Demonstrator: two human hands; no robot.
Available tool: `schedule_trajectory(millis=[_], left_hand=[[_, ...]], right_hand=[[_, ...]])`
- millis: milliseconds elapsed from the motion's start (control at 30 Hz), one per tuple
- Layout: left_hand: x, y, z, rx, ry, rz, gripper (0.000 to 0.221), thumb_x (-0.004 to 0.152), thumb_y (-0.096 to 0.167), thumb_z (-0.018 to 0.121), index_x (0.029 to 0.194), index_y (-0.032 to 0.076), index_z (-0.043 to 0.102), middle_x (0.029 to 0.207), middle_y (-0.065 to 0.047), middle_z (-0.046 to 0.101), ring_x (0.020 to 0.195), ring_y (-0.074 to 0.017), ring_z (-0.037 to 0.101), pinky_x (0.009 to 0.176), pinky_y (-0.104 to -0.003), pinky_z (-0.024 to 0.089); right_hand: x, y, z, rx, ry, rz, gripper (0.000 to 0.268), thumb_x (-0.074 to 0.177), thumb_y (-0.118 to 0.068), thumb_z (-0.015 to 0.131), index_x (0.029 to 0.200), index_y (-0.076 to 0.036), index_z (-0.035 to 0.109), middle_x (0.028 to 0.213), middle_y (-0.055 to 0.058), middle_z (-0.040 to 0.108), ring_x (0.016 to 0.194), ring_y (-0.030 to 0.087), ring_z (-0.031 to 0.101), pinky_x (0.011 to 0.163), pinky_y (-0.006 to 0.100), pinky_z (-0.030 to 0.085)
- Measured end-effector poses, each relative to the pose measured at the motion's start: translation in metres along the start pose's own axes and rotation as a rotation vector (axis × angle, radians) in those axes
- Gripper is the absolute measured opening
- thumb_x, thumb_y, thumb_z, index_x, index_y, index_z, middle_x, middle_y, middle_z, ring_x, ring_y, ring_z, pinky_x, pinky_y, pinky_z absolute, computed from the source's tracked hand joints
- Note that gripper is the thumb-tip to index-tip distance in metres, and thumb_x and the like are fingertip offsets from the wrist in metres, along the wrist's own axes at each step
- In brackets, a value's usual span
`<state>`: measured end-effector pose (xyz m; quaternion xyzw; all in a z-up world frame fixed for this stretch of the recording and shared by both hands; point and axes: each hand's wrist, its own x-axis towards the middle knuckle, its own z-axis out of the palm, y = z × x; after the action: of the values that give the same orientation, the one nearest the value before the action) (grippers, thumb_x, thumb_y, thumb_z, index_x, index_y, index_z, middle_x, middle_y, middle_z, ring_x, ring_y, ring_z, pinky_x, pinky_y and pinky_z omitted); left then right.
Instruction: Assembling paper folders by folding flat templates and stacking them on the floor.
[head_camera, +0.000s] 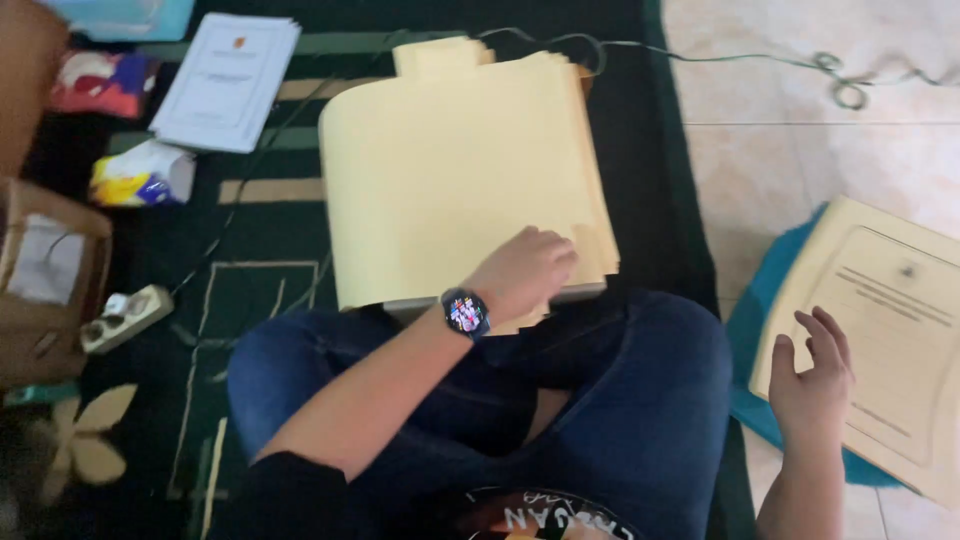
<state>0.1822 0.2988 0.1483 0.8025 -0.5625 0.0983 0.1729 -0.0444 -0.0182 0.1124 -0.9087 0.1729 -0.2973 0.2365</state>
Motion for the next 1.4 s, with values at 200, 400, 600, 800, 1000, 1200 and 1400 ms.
schedule_trajectory(millis=[200,400,600,800,1000,1200,1400], left_hand=[[-0.099,-0.077,0.021,0.014,0.123,-0.317,0.024,0.086,0.021,0.066,0.106,0.008,0.065,0.124,-0.012,0.059,0.119,-0.0320,0.053,0.103,-0.044,0.043],[-0.099,-0.084,0.013,-0.051,-0.405,-0.463,0.100,0.070,0.074,0.081,0.147,0.021,0.047,0.157,-0.012,0.037,0.148,-0.0350,0.031,0.116,-0.054,0.036],[-0.116,-0.067,-0.024,-0.153,-0.571,-0.449,0.127,0.056,0.082,0.084,0.156,0.015,0.040,0.164,-0.018,0.030,0.153,-0.0406,0.026,0.118,-0.059,0.030],[-0.120,-0.075,0.038,-0.150,-0.221,-0.406,0.073,0.065,0.081,0.062,0.095,0.016,0.077,0.098,-0.008,0.073,0.097,-0.0369,0.072,0.075,-0.053,0.058],[-0.106,-0.095,0.027,-0.079,-0.210,-0.463,0.045,0.100,0.035,0.057,0.143,0.024,0.051,0.153,-0.008,0.050,0.147,-0.0339,0.042,0.118,-0.061,0.031],[-0.109,-0.096,0.014,-0.092,-0.373,-0.720,0.059,0.109,0.038,0.042,0.163,0.025,0.025,0.174,-0.009,0.010,0.160,-0.0352,0.002,0.128,-0.058,-0.002],[-0.111,-0.087,-0.020,-0.113,-0.498,-0.724,0.059,0.110,0.033,0.026,0.167,0.029,0.009,0.174,-0.005,-0.006,0.159,-0.0300,-0.012,0.125,-0.056,-0.015]], right_hand=[[0.024,-0.171,0.073,0.110,-0.410,-0.227,0.037,0.089,0.001,0.069,0.126,0.003,0.069,0.144,0.008,0.064,0.109,0.022,0.064,0.063,0.028,0.048],[0.028,-0.218,0.147,-0.110,-0.915,-0.375,0.096,0.072,-0.045,0.087,0.153,-0.012,0.046,0.165,0.020,0.033,0.154,0.038,0.028,0.127,0.048,0.022],[0.023,-0.245,0.155,-0.249,-0.969,-0.374,0.105,0.067,-0.051,0.090,0.153,-0.012,0.045,0.165,0.018,0.031,0.153,0.039,0.029,0.126,0.053,0.023],[0.029,-0.268,0.144,-0.001,-0.959,-0.114,0.037,0.094,-0.031,0.070,0.126,-0.012,0.071,0.155,0.011,0.053,0.143,0.039,0.046,0.118,0.053,0.039],[0.025,-0.210,0.193,-0.111,-0.630,-0.014,0.043,0.097,-0.050,0.072,0.121,-0.015,0.066,0.118,0.007,0.069,0.122,0.031,0.065,0.097,0.048,0.057],[-0.001,-0.257,0.209,-0.367,-0.768,-0.332,0.060,0.108,-0.024,0.038,0.159,0.006,0.028,0.167,0.031,0.017,0.157,0.046,0.010,0.127,0.055,0.014],[-0.010,-0.302,0.204,-0.477,-0.940,-0.388,0.067,0.109,-0.035,0.019,0.163,0.004,0.011,0.169,0.029,0.009,0.159,0.040,0.004,0.127,0.051,0.007]])
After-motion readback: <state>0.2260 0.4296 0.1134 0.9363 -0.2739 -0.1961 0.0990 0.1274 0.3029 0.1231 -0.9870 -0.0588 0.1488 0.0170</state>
